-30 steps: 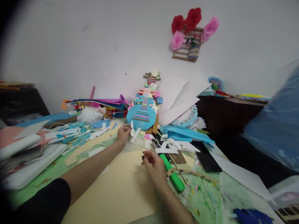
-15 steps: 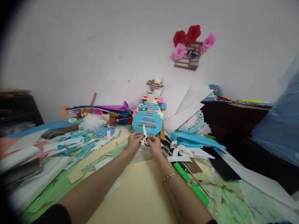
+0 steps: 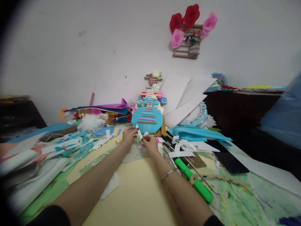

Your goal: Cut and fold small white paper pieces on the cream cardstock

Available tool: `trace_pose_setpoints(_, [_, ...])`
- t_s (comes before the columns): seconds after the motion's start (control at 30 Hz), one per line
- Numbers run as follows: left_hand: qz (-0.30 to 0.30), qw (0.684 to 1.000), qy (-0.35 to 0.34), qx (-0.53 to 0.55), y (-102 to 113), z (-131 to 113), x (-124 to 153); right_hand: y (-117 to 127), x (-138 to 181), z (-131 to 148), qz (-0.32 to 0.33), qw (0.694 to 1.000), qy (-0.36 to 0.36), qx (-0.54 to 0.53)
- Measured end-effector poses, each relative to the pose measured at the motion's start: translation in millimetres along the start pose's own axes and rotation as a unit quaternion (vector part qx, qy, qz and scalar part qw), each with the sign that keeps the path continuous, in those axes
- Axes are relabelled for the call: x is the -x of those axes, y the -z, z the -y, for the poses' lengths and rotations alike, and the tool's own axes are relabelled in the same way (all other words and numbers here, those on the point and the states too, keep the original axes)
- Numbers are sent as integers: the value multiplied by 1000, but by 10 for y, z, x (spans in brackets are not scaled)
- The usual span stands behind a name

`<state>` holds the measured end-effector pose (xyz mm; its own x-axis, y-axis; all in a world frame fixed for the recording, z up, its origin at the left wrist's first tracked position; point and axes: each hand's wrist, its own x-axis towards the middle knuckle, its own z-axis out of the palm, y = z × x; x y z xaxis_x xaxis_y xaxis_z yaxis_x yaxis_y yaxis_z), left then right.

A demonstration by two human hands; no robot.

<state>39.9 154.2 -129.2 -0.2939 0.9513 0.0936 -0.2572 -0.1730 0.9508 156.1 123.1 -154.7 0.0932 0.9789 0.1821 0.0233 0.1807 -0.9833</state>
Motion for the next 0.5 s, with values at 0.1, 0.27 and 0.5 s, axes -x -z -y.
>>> trace_pose_setpoints(0.1, [-21, 999, 1, -25, 47, -15, -37, 8, 14, 16, 0, 1000, 8, 29])
trace_pose_setpoints(0.27, [-42, 995, 12, -85, 78, 49, -126, 54, 0, 21, -22, 994, 35, 101])
trace_pose_setpoints(0.5, [-42, 982, 20, -181, 113, 182, -300, 87, -70, 0, -8, 984, 29, 175])
